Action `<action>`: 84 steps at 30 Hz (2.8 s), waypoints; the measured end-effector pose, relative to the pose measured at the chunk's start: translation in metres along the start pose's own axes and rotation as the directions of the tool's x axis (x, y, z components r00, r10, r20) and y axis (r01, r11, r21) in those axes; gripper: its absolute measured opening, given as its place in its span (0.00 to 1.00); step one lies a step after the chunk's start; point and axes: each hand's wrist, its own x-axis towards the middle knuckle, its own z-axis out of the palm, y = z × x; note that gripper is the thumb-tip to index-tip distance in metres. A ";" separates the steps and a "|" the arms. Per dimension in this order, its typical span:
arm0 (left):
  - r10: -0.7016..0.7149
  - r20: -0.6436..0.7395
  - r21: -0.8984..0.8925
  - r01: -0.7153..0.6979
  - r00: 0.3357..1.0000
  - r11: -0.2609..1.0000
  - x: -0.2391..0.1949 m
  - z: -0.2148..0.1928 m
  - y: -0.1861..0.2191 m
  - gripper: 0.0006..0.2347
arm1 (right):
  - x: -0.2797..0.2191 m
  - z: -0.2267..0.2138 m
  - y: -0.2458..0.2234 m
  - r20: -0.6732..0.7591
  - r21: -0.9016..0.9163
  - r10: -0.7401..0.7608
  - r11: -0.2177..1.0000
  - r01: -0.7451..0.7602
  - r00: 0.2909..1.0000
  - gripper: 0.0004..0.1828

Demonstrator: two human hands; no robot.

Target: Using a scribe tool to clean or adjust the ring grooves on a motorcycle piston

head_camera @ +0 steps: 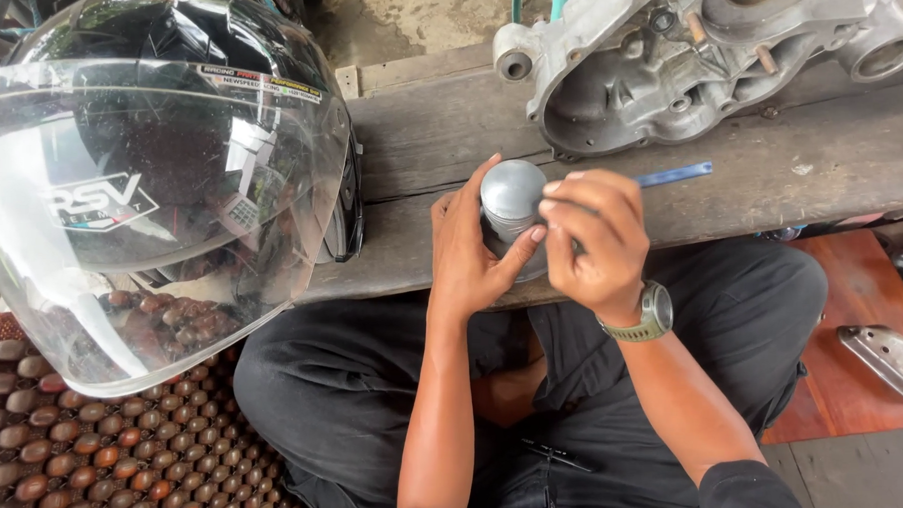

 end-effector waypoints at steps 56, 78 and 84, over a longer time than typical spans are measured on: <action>-0.146 0.224 0.153 0.114 0.964 0.982 0.008 -0.014 0.016 0.64 | 0.004 -0.008 0.012 -0.012 0.108 0.228 0.968 -0.225 0.974 0.05; -0.305 0.092 0.290 0.267 0.948 0.919 0.013 -0.009 -0.003 0.64 | -0.002 -0.026 0.040 0.023 -0.034 0.204 0.979 -0.203 0.979 0.08; -0.312 0.084 0.269 0.280 0.946 0.922 0.013 -0.009 -0.001 0.64 | -0.008 -0.024 0.040 0.184 -0.080 0.239 0.970 -0.228 0.953 0.08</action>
